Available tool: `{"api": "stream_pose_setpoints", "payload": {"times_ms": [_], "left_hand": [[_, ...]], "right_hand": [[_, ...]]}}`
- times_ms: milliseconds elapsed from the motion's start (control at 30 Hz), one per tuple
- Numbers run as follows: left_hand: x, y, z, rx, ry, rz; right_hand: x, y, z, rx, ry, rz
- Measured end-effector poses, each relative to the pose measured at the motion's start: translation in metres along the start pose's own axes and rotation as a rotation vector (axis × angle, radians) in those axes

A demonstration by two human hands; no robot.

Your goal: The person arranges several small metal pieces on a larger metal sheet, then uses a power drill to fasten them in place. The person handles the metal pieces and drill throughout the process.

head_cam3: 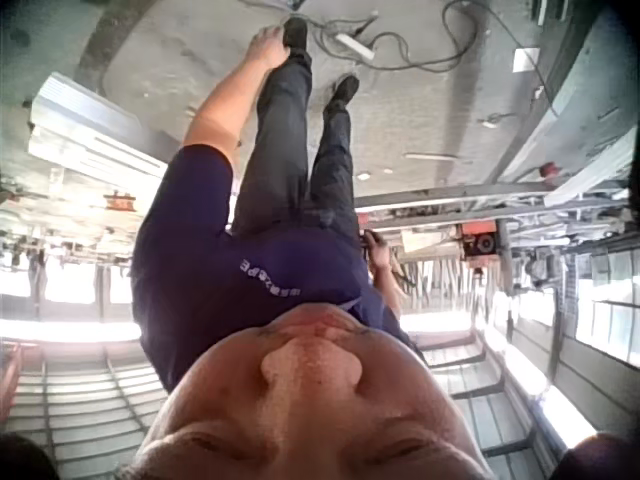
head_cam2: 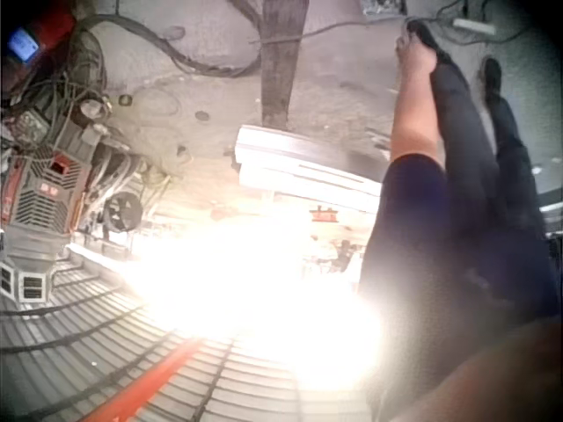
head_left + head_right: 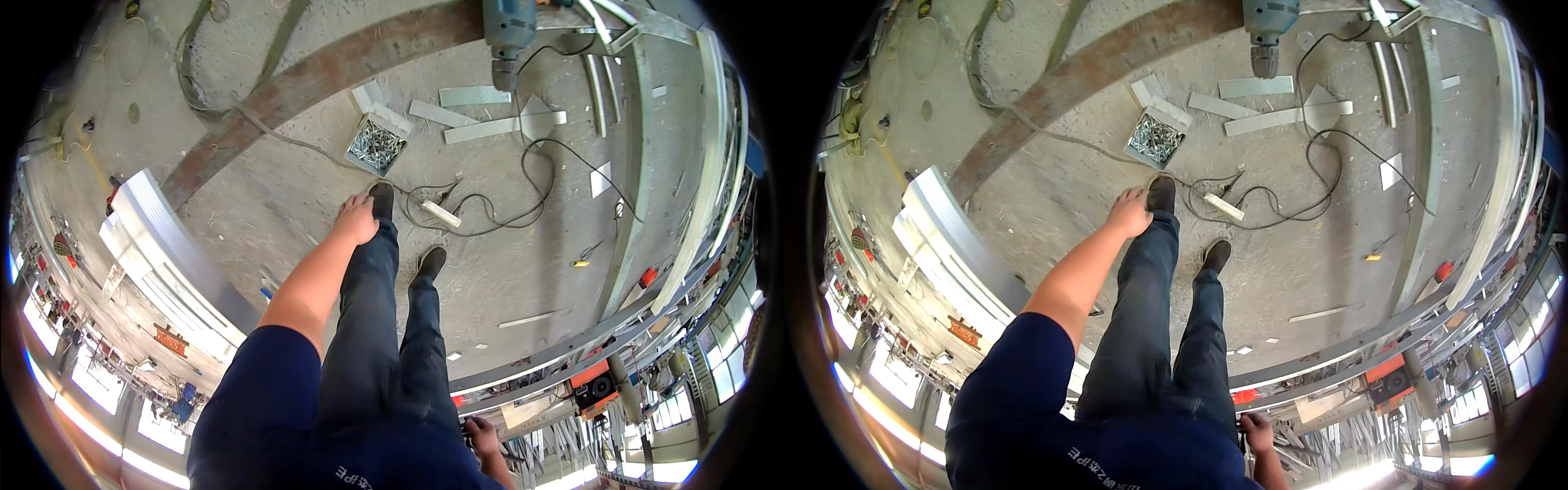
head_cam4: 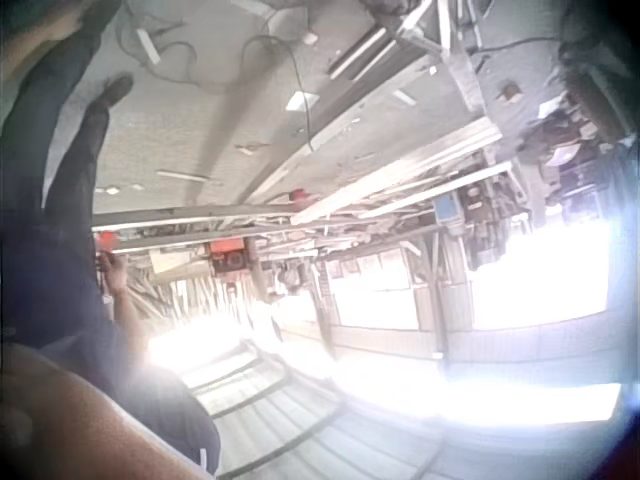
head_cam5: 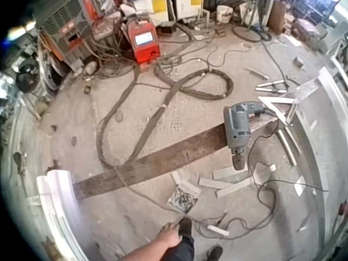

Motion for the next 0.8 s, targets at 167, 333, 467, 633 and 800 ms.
{"api": "stream_pose_setpoints", "payload": {"times_ms": [167,333,467,633,800], "left_hand": [[0.025,-0.122,0.001,-0.019,-0.21,-0.119],[0.05,-0.205,-0.002,0.016,-0.454,-0.059],[0.057,-0.215,-0.003,0.014,-0.596,-0.089],[0.08,-0.216,0.006,-0.061,-0.693,-0.056],[0.067,-0.226,0.004,-0.034,-0.71,0.073]], "right_hand": [[-0.002,-0.027,-0.02,0.038,-0.149,-0.057],[-0.003,-0.038,-0.042,0.092,-0.28,-0.102],[0.003,-0.037,-0.016,0.108,-0.252,-0.087],[-0.004,-0.031,-0.01,0.084,-0.232,-0.096],[-0.008,-0.029,0.007,0.044,-0.266,-0.117]]}}
Point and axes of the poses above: each hand's wrist, its own y-axis away from the middle knuckle, its own x-axis out of the palm, z = x × y, the point moved 7 cm from there along -y, towards the middle knuckle, and after that the axes turned 12 degrees about -y, right-handed, at the moved point
